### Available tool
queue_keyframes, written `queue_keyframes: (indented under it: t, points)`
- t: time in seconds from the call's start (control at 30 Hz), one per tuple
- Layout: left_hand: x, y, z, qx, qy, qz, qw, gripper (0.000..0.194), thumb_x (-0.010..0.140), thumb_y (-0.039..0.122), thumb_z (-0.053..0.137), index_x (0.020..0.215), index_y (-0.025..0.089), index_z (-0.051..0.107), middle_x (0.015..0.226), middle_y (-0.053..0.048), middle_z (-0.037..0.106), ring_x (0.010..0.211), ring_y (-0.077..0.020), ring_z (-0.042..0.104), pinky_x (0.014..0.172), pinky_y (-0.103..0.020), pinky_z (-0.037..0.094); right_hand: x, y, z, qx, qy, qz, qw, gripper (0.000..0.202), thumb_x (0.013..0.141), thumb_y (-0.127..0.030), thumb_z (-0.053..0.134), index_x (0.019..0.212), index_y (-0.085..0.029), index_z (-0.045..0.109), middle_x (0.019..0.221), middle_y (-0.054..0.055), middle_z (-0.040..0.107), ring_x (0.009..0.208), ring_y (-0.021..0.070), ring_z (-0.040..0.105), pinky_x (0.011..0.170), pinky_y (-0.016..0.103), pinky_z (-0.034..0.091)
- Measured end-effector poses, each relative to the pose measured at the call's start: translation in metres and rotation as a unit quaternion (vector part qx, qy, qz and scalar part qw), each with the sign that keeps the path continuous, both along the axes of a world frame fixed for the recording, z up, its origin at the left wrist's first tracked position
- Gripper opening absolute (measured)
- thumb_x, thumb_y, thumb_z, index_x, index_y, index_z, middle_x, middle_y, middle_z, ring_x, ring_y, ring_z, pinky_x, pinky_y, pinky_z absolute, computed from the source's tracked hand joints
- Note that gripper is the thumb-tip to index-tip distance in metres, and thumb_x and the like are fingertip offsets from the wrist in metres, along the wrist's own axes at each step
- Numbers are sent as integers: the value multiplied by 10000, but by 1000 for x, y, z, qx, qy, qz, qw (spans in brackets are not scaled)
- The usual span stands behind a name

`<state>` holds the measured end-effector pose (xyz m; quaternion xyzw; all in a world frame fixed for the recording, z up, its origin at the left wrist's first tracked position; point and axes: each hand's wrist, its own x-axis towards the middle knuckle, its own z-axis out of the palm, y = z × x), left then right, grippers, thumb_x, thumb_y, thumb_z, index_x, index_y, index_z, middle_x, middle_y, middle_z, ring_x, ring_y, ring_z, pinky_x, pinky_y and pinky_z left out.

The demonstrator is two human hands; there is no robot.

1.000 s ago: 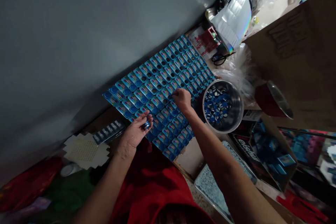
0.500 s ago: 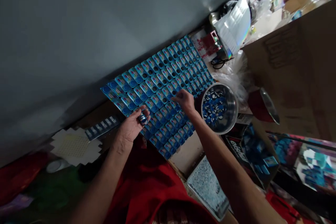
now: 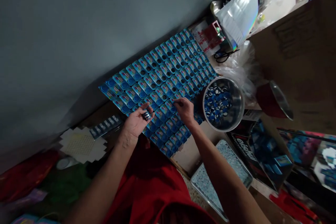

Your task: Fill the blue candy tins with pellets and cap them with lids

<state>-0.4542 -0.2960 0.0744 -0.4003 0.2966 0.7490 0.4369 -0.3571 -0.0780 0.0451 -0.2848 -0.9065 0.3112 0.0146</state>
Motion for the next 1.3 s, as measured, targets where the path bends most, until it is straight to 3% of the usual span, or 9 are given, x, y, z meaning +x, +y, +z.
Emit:
queue_keyframes:
  t: [0.17,0.3,0.4,0.53,0.67,0.77,0.9,1.13,1.3]
  points:
    - [-20,13,-5,20,41,7,999,255,863,39,497,1020,114,682,906,-80,681,851,-171,684,820,-359,590,-61,-23,14,90,-131,63,985,187,888,-212,578,915,-234,762,984,55,728,894,190,679,759,266,459]
    - [-34,22,-11,43,53,12,998,249,863,67,528,1036,133,694,932,-81,685,880,-176,689,868,-375,581,-91,-13,15,130,-264,65,953,138,826,-304,697,943,-236,722,999,63,748,924,236,691,729,290,457]
    - [-39,27,-17,55,56,14,997,338,816,12,524,1070,147,701,949,-78,689,913,-175,697,902,-371,570,-101,-1,13,122,-300,62,944,350,725,-379,804,1023,-251,673,1009,44,749,921,253,690,715,301,466]
    - [-40,30,-17,37,52,21,998,466,765,-59,483,1128,147,692,929,-72,693,919,-175,708,878,-332,572,-96,-3,21,121,-255,84,956,369,794,-371,754,1115,-254,616,952,28,735,868,244,682,716,309,467]
    - [-35,33,-11,33,67,13,997,408,800,-33,527,1140,127,683,896,-77,697,888,-179,711,842,-305,575,-71,-23,40,71,-72,147,984,178,921,-328,632,1077,-243,637,992,41,705,912,202,658,795,298,490]
    - [-31,39,-8,23,92,-4,995,349,847,17,584,1159,141,676,896,-60,707,805,-140,695,791,-252,567,-54,-34,47,26,75,262,962,197,965,-250,560,1123,-254,678,1108,68,682,1028,198,633,912,312,495]
    - [-26,56,-5,4,84,-12,996,268,894,63,606,1138,146,679,863,-44,710,721,-108,668,726,-208,555,-46,-30,44,2,104,331,938,282,944,-189,562,1176,-261,704,1108,74,679,1043,199,635,952,326,503]
    - [-19,84,-2,0,75,3,997,144,885,69,661,986,158,711,867,-16,711,719,-93,668,712,-193,564,-47,-21,44,-53,21,135,989,231,864,-170,580,1010,-250,741,945,30,695,844,158,663,813,255,528]
    - [-27,83,-2,16,52,30,998,117,884,49,660,944,140,701,908,-42,709,847,-143,714,804,-275,624,-62,-5,37,-97,43,-51,993,161,843,-282,576,888,-192,702,809,25,707,700,162,645,685,256,518]
